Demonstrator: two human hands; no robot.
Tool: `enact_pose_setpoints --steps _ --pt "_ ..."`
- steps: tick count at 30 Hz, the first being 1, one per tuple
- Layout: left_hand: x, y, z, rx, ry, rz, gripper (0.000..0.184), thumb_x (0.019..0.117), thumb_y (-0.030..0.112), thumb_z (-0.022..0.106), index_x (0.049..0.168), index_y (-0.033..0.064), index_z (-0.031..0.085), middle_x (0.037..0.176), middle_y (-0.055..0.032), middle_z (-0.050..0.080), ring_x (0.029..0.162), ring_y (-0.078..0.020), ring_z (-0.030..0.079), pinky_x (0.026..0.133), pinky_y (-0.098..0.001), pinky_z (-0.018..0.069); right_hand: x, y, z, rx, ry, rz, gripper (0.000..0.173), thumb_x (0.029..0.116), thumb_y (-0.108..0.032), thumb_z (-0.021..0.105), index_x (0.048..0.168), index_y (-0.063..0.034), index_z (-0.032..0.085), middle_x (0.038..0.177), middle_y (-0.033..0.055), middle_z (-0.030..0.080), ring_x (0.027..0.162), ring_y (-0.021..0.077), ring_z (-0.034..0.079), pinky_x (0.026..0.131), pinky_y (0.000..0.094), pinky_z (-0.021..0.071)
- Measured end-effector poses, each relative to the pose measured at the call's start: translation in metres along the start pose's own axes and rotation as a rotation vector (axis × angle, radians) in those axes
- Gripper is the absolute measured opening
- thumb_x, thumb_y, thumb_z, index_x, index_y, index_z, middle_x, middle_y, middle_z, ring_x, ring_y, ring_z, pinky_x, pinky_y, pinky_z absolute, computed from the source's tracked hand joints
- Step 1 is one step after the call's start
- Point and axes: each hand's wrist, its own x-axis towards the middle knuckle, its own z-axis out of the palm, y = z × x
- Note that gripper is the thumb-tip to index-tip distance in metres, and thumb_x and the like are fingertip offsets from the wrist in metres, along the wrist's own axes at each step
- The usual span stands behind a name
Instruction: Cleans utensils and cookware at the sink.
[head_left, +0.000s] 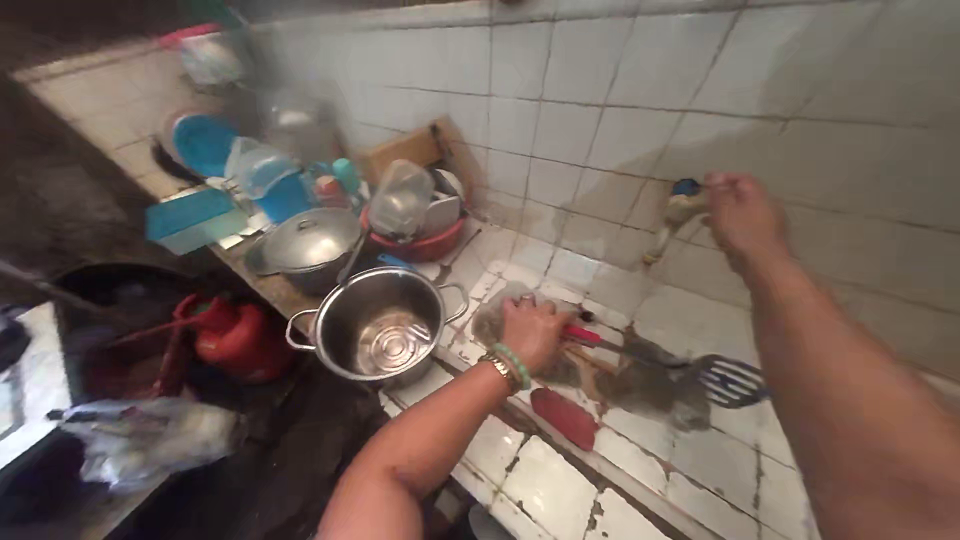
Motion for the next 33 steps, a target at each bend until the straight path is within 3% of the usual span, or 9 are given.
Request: enact_pose_setpoints --steps 4,11,15,18,22,26,28,30,33 --pt "-0.075 -0.031 -0.019 0.108 0.330 0.018 0.018 0.0930 0.011 0.066 0.108 0.0123 0.077 0.107 -0.0147 0.073 0.109 -0.0434 0.064 0.092 -0.0664 0.0427 0.002 -0.017 0.018 -0.228 0.103 0.063 0.065 0.1128 -0.045 0.028 0.131 0.0085 0.060 0.130 0.0416 0.057 0.126 0.0609 0.052 0.101 0.0779 0.0355" --pt "-0.197 -0.073 -0.029 0.326 0.645 0.058 0.013 0.0850 0.012 0.073 0.095 0.0201 0.077 0.087 -0.0036 0.071 0.088 -0.0318 0.068 0.077 -0.0570 0.0481 -0.041 -0.062 0.038 -0.527 -0.031 0.072 0.056 0.1074 -0.036 0.051 0.137 0.0121 0.052 0.133 0.0438 0.053 0.126 0.0615 0.051 0.099 0.0770 0.0390" --pt "-0.275 -0.106 -0.030 0.402 0.760 0.017 0.015 0.0871 0.018 0.067 0.097 0.0246 0.076 0.088 0.0014 0.072 0.088 -0.0249 0.067 0.079 -0.0504 0.0477 -0.102 -0.085 0.056 -0.555 -0.196 -0.291 0.048 0.0999 -0.020 0.066 0.132 0.0150 0.059 0.145 0.0462 0.040 0.135 0.0656 0.038 0.109 0.0766 0.0321" --pt "-0.338 -0.137 -0.034 0.446 0.825 -0.037 0.015 0.0907 0.021 0.062 0.094 0.0269 0.076 0.086 0.0029 0.072 0.086 -0.0224 0.066 0.082 -0.0478 0.0464 -0.201 -0.129 0.094 -0.348 -0.618 -0.573 0.037 0.1022 -0.023 0.064 0.132 -0.0005 0.067 0.137 0.0274 0.061 0.127 0.0455 0.059 0.107 0.0625 0.0457" --pt "-0.440 -0.187 -0.039 0.463 0.839 -0.213 0.021 0.0915 0.024 0.057 0.094 0.0268 0.078 0.089 0.0014 0.074 0.089 -0.0249 0.067 0.084 -0.0495 0.0473 -0.297 -0.168 0.145 -0.308 -1.223 -0.739 0.047 0.0968 -0.039 0.071 0.134 -0.0107 0.069 0.141 0.0169 0.063 0.133 0.0377 0.058 0.113 0.0589 0.0413" --pt "-0.547 -0.213 -0.041 0.344 0.817 -0.578 0.021 0.0780 0.017 0.066 0.093 0.0121 0.081 0.089 -0.0103 0.076 0.088 -0.0409 0.069 0.075 -0.0620 0.0476 -0.328 -0.200 0.203 -0.294 -0.985 -0.621 0.049 0.0985 -0.034 0.070 0.136 -0.0044 0.065 0.144 0.0237 0.057 0.133 0.0419 0.056 0.111 0.0579 0.0446" --pt "-0.580 -0.212 -0.040 0.185 0.838 -0.748 0.021 0.0779 0.009 0.073 0.096 0.0029 0.079 0.092 -0.0193 0.074 0.091 -0.0481 0.067 0.081 -0.0676 0.0460 -0.344 -0.232 0.242 -0.170 -0.945 -0.415 0.052 0.1031 -0.032 0.064 0.142 0.0020 0.057 0.134 0.0220 0.065 0.120 0.0344 0.066 0.105 0.0507 0.0513" --pt "-0.596 -0.210 -0.034 0.085 0.906 -0.849 0.022 0.0792 0.009 0.077 0.098 -0.0013 0.078 0.093 -0.0219 0.074 0.092 -0.0470 0.066 0.086 -0.0635 0.0463 -0.364 -0.266 0.284 0.124 -1.036 -0.256 0.059 0.1048 -0.028 0.061 0.153 -0.0012 0.040 0.122 0.0156 0.070 0.094 0.0232 0.073 0.084 0.0401 0.0610" --pt "-0.604 -0.210 -0.030 0.035 1.023 -0.922 0.023 0.0799 0.010 0.079 0.099 -0.0032 0.078 0.093 -0.0223 0.073 0.092 -0.0430 0.066 0.088 -0.0587 0.0463 -0.382 -0.323 0.331 0.581 -1.112 -0.182 0.057 0.1060 -0.020 0.055 0.155 -0.0043 0.032 0.107 0.0103 0.071 0.071 0.0135 0.070 0.063 0.0295 0.0600"
